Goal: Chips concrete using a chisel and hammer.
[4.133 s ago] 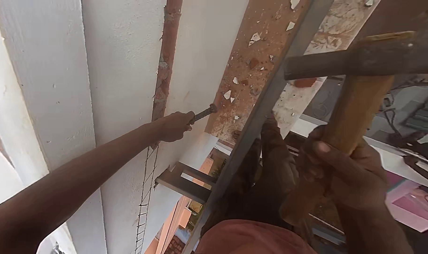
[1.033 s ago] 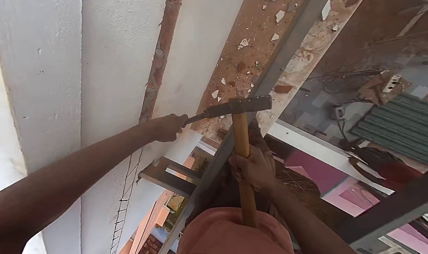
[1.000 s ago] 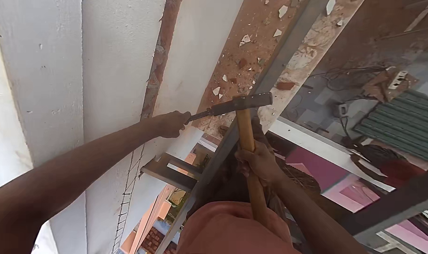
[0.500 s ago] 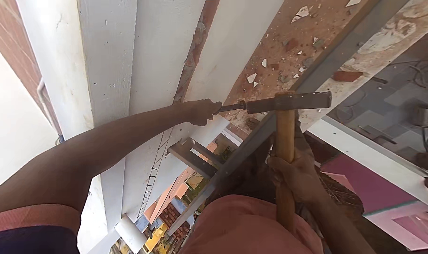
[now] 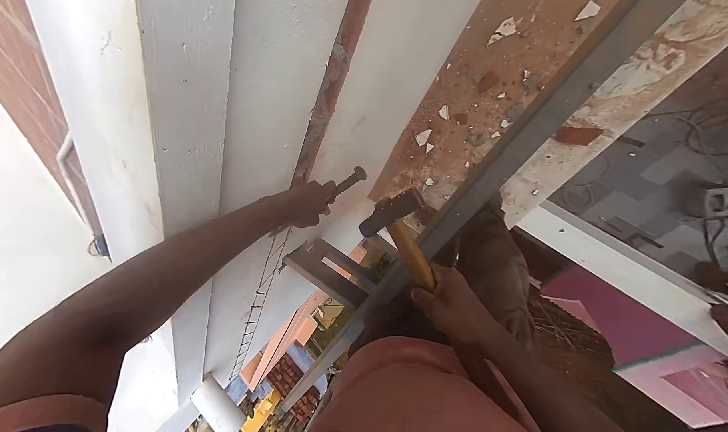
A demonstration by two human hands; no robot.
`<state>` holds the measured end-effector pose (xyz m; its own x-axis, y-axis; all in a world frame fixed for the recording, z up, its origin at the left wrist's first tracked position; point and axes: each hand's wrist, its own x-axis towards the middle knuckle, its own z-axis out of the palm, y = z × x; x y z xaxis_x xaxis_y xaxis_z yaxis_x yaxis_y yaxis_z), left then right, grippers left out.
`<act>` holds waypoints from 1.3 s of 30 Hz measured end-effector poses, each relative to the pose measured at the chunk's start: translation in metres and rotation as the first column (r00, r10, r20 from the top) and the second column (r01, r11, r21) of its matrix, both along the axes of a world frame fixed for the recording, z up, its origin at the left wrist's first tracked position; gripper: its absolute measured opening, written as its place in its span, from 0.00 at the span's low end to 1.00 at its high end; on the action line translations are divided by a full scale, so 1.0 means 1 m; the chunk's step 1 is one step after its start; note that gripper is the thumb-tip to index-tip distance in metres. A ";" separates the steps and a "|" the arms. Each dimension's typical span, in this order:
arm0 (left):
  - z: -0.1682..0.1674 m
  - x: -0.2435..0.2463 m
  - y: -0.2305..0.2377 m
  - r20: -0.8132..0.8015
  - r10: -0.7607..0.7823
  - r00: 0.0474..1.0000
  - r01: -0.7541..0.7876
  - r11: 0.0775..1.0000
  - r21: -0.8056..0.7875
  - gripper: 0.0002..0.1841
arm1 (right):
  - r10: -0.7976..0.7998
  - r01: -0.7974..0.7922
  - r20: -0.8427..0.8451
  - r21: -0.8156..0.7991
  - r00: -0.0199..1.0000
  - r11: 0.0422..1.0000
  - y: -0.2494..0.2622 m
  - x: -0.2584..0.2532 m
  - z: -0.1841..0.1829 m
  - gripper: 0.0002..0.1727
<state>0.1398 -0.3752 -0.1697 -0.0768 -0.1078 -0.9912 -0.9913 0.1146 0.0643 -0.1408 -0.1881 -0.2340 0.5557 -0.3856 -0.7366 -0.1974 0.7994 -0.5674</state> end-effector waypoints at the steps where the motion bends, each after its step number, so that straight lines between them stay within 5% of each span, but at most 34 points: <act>1: 0.005 0.002 -0.003 -0.005 0.009 1.000 -0.010 1.000 -0.027 0.13 | 0.001 -0.002 -0.010 -0.063 1.000 0.998 0.005 0.002 -0.005 0.08; 5: 0.040 0.029 0.007 -0.180 0.154 0.972 -0.202 0.934 -0.294 0.09 | -0.067 0.035 -0.115 -0.259 0.991 0.965 0.013 -0.010 0.010 0.08; 8: 0.044 0.050 0.000 -0.423 0.046 0.905 -0.287 0.799 -0.528 0.05 | -0.166 0.074 -0.181 -0.427 0.969 0.901 -0.015 -0.010 0.009 0.09; 15: 0.045 0.036 0.001 -0.430 -0.033 0.902 -0.173 0.886 -0.431 0.04 | -0.261 0.186 -0.083 -0.503 0.962 0.844 -0.007 -0.007 0.021 0.10; 22: 0.040 0.054 0.041 -0.538 -0.122 0.834 -0.276 0.752 -0.598 0.07 | -0.304 0.276 0.001 -0.422 0.953 0.863 0.006 -0.017 0.030 0.08; 25: 0.039 0.048 0.034 -0.531 -0.051 0.846 -0.299 0.779 -0.551 0.06 | -0.313 0.295 0.041 -0.474 0.949 0.830 -0.015 -0.033 0.049 0.08; 29: 0.049 0.038 0.015 -0.415 0.057 0.908 -0.252 0.865 -0.435 0.07 | -0.439 0.520 0.314 -0.688 0.842 0.506 -0.083 -0.084 0.119 0.06; 32: 0.051 0.039 0.011 -0.408 0.081 0.909 -0.262 0.874 -0.410 0.08 | -0.480 0.780 0.631 -0.586 0.610 0.220 -0.127 -0.090 0.158 0.08; 33: 0.052 0.040 0.011 -0.410 0.083 0.908 -0.263 0.875 -0.406 0.08 | -0.489 0.811 0.661 -0.550 0.570 0.201 -0.128 -0.074 0.159 0.07; 34: 0.053 0.040 0.011 -0.412 0.085 0.907 -0.264 0.877 -0.400 0.08 | -0.510 0.790 0.619 -0.562 0.597 0.243 -0.121 -0.051 0.152 0.05; 36: 0.053 0.038 0.009 -0.383 0.095 0.919 -0.251 0.890 -0.381 0.08 | -0.514 0.610 0.342 -0.559 0.787 0.561 -0.095 -0.006 0.114 0.05; 38: 0.045 0.041 0.015 -0.327 0.137 0.935 -0.245 0.915 -0.320 0.11 | -0.259 0.254 0.023 -0.293 0.966 0.922 -0.087 0.008 0.087 0.04; 39: 0.039 0.045 0.029 -0.313 0.160 0.936 -0.254 0.923 -0.288 0.12 | -0.161 0.153 -0.032 -0.172 0.986 0.973 -0.083 -0.001 0.084 0.05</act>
<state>0.1848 -0.3459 -0.1312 -0.2851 -0.4574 -0.8423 -0.9417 -0.0304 0.3352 -0.1423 -0.2714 -0.1503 0.4454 -0.5862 -0.6768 -0.1057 0.7162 -0.6899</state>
